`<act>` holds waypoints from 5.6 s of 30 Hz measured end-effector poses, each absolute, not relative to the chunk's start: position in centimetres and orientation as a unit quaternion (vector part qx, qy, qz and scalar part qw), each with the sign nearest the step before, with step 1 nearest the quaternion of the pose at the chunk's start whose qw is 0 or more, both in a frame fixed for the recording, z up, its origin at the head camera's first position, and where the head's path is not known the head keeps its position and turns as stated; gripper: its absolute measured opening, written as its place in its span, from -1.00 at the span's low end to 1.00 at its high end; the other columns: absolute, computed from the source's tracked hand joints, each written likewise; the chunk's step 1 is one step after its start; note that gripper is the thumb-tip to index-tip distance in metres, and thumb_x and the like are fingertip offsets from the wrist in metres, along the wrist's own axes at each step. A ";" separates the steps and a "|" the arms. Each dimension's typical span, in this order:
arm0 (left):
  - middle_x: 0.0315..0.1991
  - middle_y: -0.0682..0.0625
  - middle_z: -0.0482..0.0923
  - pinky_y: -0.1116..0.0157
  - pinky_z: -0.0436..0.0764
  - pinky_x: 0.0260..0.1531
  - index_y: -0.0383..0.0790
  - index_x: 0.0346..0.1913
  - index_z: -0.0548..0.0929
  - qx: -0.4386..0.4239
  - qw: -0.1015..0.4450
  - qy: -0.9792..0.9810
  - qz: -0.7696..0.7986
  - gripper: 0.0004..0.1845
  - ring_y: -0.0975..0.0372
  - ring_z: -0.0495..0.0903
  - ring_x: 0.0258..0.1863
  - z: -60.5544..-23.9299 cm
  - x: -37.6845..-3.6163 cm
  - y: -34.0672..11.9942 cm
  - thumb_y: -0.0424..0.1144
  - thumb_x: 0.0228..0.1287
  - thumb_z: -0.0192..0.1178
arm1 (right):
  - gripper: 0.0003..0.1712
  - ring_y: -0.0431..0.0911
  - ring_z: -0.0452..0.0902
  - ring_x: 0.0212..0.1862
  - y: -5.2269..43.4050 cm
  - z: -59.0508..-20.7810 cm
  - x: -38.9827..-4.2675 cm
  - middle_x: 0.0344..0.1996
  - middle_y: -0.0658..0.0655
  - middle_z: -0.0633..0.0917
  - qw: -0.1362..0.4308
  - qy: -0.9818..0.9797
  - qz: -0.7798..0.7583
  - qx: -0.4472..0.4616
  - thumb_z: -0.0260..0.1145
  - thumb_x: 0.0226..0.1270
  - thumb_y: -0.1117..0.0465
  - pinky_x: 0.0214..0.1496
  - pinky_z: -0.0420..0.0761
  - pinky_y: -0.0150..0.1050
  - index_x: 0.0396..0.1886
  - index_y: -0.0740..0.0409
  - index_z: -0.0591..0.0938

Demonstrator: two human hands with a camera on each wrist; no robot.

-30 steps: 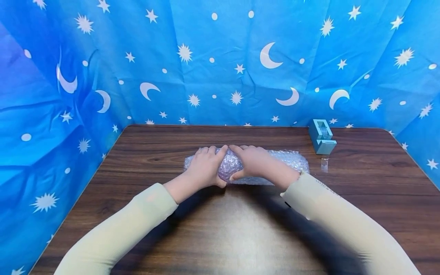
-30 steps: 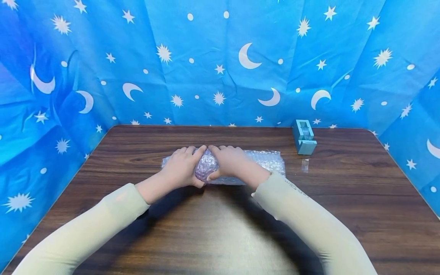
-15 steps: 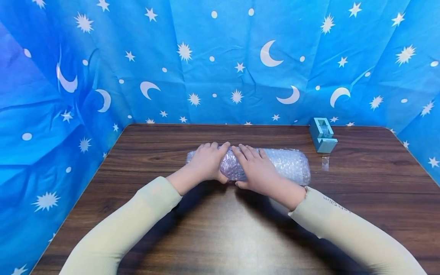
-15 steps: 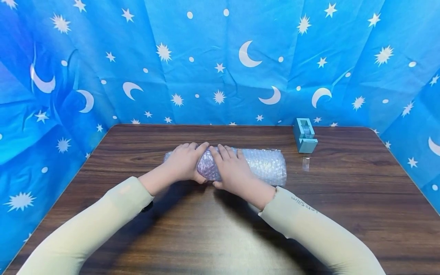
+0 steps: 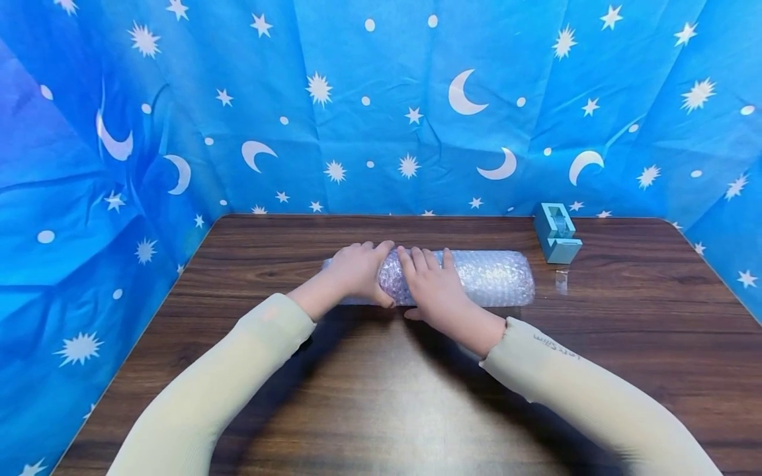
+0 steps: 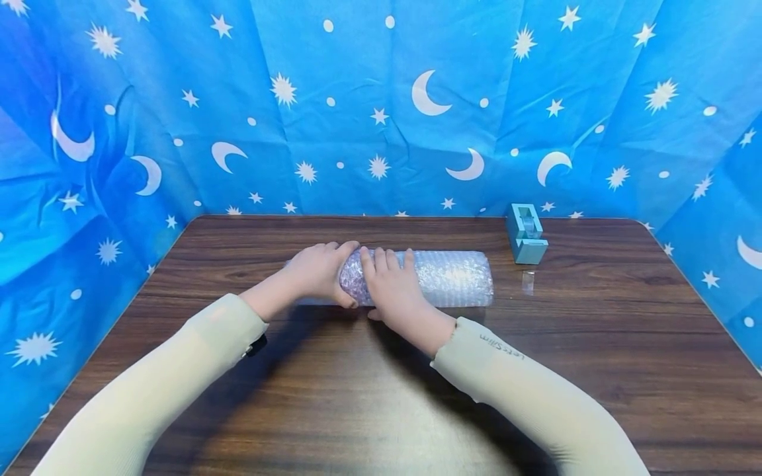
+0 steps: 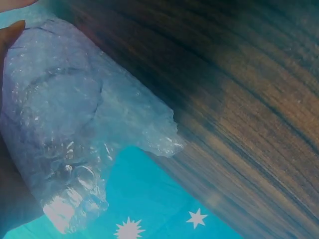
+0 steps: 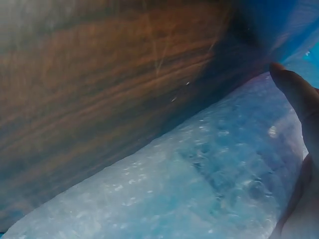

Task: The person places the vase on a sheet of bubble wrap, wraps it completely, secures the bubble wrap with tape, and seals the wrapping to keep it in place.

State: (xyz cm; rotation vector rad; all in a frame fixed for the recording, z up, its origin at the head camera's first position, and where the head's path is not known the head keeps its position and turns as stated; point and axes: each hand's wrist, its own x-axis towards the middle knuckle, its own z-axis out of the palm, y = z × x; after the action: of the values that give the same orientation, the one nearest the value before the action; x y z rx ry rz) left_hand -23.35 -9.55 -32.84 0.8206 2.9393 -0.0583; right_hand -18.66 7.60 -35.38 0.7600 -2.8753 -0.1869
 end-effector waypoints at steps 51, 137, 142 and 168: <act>0.28 -0.22 0.51 0.04 0.56 0.33 -0.34 0.44 0.27 0.260 0.254 0.919 0.152 -0.06 -0.01 0.55 0.23 -32.0 -29.0 -10.6 0.03 0.09 0.45 | 0.22 0.17 0.55 0.29 6.8 -34.1 -24.0 0.27 0.31 0.60 0.032 -0.962 -0.067 0.264 0.63 -0.05 -0.23 0.30 0.58 0.16 0.49 0.27 0.30; 0.57 -0.35 0.18 -0.36 0.28 0.43 -0.28 0.58 0.13 0.226 -0.120 0.964 -0.068 0.30 -0.30 0.24 0.53 -35.8 -23.2 -8.8 0.24 -0.13 0.60 | 0.25 0.23 0.41 0.46 6.4 -32.5 -26.0 0.47 0.32 0.45 -0.095 -0.969 -0.026 0.227 0.57 0.08 -0.13 0.43 0.50 0.19 0.60 0.30 0.14; 0.39 -0.35 0.42 -0.36 0.33 0.39 -0.32 0.48 0.26 0.238 -0.130 0.961 -0.052 0.24 -0.25 0.46 0.36 -35.8 -23.5 -8.7 0.20 -0.21 0.65 | 0.22 0.23 0.47 0.40 6.6 -32.6 -26.1 0.40 0.34 0.51 -0.094 -0.970 -0.018 0.225 0.57 0.07 -0.14 0.38 0.54 0.18 0.57 0.32 0.18; 0.18 -0.34 0.60 -0.09 0.70 0.09 -0.39 0.46 0.34 0.302 -0.029 0.952 -0.042 0.19 -0.17 0.65 0.07 -33.3 -22.7 -9.2 0.24 -0.18 0.58 | 0.27 0.11 0.62 0.23 7.8 -32.7 -24.9 0.26 0.26 0.64 -0.166 -0.951 0.062 0.255 0.56 0.08 -0.20 0.37 0.53 0.26 0.61 0.24 0.12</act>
State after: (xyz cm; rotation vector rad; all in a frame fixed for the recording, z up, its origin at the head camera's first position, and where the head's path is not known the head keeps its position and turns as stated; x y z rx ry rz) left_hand -22.74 -9.17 -33.28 0.9662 3.0481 -0.1357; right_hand -24.89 7.75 -32.68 0.8983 -3.3507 0.2172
